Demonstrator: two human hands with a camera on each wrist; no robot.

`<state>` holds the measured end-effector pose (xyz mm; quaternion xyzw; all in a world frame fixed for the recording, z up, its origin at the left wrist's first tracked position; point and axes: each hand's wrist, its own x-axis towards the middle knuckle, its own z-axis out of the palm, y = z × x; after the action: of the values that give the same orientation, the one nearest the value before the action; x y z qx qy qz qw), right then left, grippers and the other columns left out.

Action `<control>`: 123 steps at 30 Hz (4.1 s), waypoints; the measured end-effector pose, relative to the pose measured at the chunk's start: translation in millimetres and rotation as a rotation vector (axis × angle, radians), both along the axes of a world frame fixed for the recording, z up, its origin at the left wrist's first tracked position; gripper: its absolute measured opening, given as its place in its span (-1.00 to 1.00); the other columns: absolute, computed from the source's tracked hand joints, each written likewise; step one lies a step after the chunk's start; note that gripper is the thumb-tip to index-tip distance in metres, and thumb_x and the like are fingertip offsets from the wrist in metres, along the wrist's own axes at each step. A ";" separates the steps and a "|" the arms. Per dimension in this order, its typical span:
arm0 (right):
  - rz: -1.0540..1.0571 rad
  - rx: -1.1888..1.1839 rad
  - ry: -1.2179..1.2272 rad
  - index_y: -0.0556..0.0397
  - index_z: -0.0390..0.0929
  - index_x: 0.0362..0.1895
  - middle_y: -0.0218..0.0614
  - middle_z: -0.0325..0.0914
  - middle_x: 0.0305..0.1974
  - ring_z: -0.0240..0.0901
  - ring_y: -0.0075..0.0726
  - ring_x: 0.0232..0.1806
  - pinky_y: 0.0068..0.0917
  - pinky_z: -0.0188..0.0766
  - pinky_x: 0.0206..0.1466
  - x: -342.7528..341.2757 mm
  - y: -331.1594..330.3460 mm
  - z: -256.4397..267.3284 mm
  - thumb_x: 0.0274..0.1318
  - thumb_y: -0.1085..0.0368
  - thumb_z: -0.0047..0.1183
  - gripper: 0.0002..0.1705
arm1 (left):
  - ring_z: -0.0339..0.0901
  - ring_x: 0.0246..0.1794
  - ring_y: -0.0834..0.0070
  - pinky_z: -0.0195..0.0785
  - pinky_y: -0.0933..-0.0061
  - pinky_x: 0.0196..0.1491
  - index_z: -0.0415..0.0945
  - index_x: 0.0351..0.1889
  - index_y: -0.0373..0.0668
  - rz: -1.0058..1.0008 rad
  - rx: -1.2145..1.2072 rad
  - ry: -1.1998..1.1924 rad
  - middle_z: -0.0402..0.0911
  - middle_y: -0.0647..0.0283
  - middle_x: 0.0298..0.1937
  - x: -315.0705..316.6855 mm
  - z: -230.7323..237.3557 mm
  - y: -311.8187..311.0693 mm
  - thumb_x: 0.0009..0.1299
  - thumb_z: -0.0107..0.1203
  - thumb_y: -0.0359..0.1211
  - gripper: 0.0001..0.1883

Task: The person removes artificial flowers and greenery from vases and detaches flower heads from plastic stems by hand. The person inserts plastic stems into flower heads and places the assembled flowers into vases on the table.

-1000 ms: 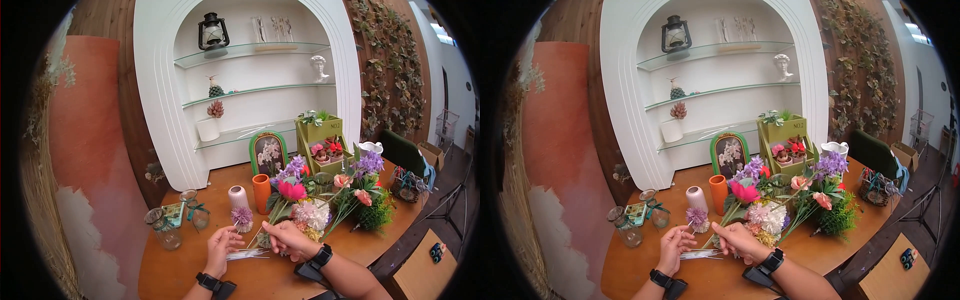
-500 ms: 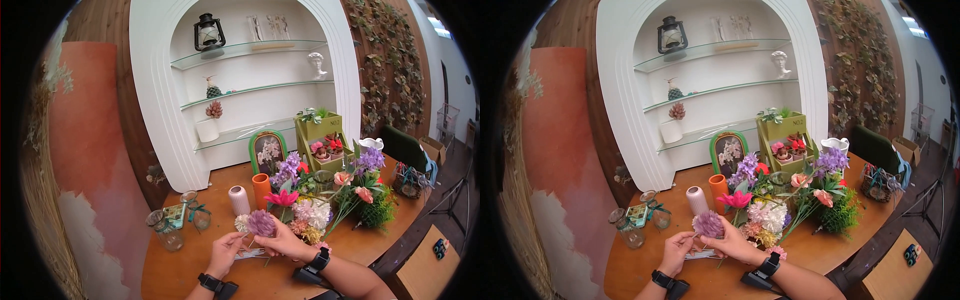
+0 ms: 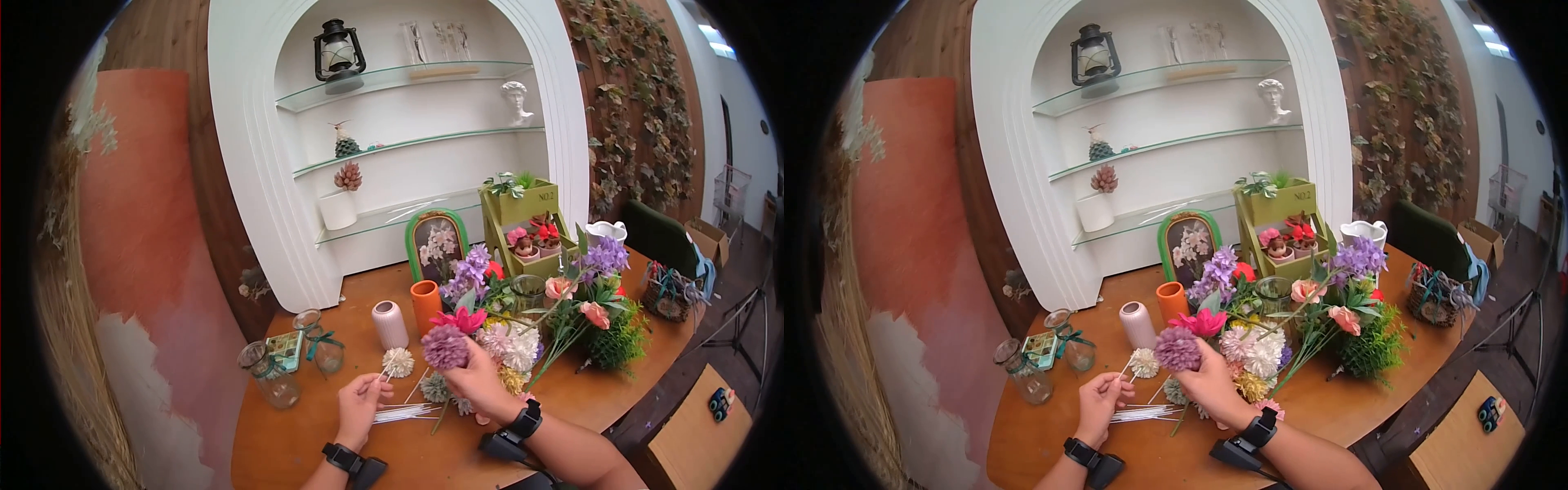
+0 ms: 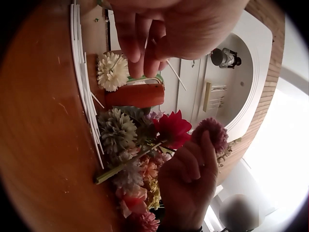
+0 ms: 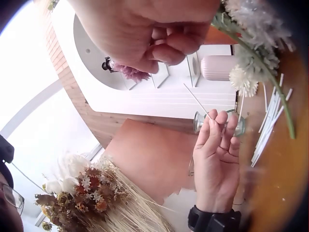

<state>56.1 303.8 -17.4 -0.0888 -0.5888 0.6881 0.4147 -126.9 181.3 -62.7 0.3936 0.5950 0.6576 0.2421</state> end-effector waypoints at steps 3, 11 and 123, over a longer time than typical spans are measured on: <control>0.046 0.020 -0.117 0.12 -0.01 0.45 -0.47 0.59 -0.29 0.31 -0.74 -0.51 -0.66 0.29 -0.40 -1.4 -3.3 -4.9 0.19 0.51 0.07 -0.22 | 0.63 -0.23 0.60 0.43 0.64 -0.28 0.54 -0.03 -0.32 0.071 -0.012 0.046 0.70 0.24 -0.20 0.7 0.7 -0.1 0.51 0.03 -0.38 -0.79; 0.003 0.079 -0.238 0.12 0.01 0.45 -0.60 0.31 -0.61 0.19 -0.75 -0.60 -0.66 0.15 -0.54 2.7 -1.6 -6.0 0.25 0.36 0.09 -0.24 | 0.60 -0.22 0.63 0.41 0.60 -0.22 0.59 -0.08 -0.29 0.139 -0.033 0.132 0.70 0.29 -0.21 -4.5 -3.4 0.4 0.47 0.11 -0.38 -0.82; -0.138 0.206 0.068 0.05 0.35 -0.28 -0.45 0.44 -0.39 0.32 -0.65 -0.46 -0.70 0.23 -0.48 -6.0 -21.1 -27.6 -0.08 0.54 -0.01 -0.78 | 0.66 -0.35 0.50 0.49 0.50 -0.23 0.67 -0.26 -0.31 0.046 0.293 0.246 0.72 0.16 -0.35 13.5 0.0 8.4 0.38 0.17 -0.41 -0.86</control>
<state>50.2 282.7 -45.0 -0.0626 -0.6344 0.5966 0.4876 -113.4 189.7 -62.7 0.4882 0.5270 0.6894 0.0925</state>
